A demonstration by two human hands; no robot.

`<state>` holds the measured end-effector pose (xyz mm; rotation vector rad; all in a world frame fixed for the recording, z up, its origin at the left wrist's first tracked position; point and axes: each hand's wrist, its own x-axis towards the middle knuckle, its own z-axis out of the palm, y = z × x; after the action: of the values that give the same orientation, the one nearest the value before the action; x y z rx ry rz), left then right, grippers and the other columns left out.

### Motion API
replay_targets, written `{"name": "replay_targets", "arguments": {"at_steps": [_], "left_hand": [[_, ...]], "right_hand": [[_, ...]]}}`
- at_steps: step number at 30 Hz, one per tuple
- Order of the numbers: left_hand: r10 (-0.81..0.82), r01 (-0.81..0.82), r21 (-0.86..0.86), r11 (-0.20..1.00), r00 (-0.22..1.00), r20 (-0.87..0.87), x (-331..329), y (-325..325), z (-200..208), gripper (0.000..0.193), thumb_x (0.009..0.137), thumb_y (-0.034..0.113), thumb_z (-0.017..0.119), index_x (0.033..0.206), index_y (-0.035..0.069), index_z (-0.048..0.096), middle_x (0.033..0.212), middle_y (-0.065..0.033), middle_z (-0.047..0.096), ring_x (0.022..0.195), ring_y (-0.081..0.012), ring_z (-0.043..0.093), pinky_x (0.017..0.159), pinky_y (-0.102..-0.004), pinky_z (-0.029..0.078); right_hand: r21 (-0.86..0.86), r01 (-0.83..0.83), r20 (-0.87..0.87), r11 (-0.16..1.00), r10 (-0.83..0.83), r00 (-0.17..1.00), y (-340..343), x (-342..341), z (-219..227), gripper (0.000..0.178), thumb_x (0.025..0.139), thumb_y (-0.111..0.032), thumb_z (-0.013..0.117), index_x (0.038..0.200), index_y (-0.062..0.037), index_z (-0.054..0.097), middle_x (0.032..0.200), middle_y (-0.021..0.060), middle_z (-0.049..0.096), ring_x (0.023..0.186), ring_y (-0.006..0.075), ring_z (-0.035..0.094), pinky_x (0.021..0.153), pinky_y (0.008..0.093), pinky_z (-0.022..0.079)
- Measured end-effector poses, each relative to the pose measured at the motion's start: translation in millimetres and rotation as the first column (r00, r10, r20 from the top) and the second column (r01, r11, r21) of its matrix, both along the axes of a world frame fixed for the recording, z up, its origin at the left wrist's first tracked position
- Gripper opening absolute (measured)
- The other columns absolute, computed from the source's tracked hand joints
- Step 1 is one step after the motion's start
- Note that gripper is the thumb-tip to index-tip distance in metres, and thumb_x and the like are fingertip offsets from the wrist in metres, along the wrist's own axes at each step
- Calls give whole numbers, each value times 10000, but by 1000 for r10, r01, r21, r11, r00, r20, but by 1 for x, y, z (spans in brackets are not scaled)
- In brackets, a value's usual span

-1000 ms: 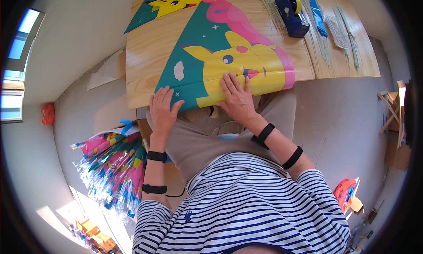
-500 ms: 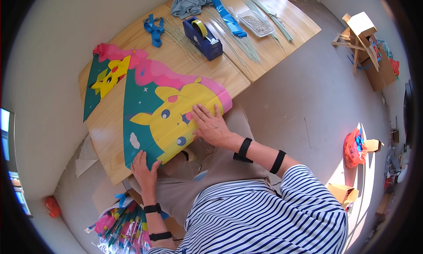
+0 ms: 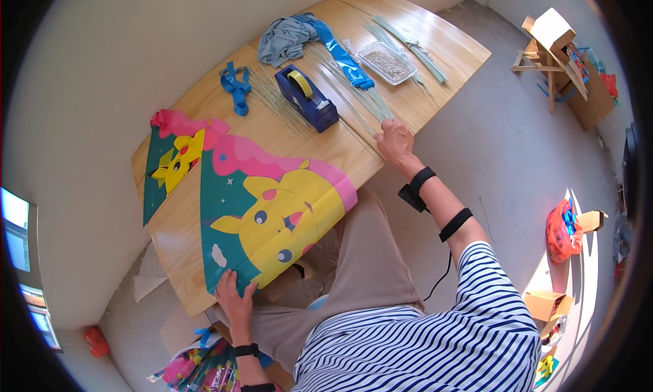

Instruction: Assemble a kite by attaching string and securing components with tape.

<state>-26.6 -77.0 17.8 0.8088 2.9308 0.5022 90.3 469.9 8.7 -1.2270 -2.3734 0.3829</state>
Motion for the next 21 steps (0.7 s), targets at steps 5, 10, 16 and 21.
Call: {"name": "replay_targets", "arguments": {"at_steps": [5, 10, 16, 21], "left_hand": [[14, -14, 15, 1000, 1000, 19, 2, 0, 2, 609, 819, 359, 774, 1301, 13, 634, 1451, -123, 547, 1369, -322, 466, 1163, -591, 259], [-19, 19, 6, 1000, 997, -70, 6, 3, 4, 575, 792, 281, 787, 1257, -28, 648, 1396, -183, 584, 1299, -364, 522, 1119, -476, 357], [8, -8, 20, 1000, 1000, 6, 4, -1, -2, 613, 816, 330, 779, 1314, 10, 619, 1460, -123, 540, 1369, -326, 464, 1164, -562, 260], [-2, 3, 43, 999, 1000, -15, 6, 2, 0, 612, 815, 345, 780, 1304, 13, 623, 1448, -118, 547, 1356, -328, 474, 1161, -562, 264]], "right_hand": [[-183, 29, 190, 983, 7, 982, 19, -16, -6, 218, 811, -94, 577, 957, -21, 722, 989, 223, 727, 931, 419, 708, 804, 478, 567], [-209, 13, 205, 978, 30, 978, 24, -17, -4, 219, 821, -114, 584, 973, -34, 720, 1022, 221, 729, 966, 404, 714, 845, 472, 569], [-236, 65, 150, 970, -30, 988, 42, -9, -4, 197, 843, -94, 570, 943, -42, 732, 995, 236, 726, 990, 413, 702, 858, 485, 555], [-208, 89, 107, 974, -68, 992, 50, -1, -6, 149, 843, -108, 587, 898, -62, 719, 968, 210, 725, 958, 391, 701, 843, 479, 548]]}}
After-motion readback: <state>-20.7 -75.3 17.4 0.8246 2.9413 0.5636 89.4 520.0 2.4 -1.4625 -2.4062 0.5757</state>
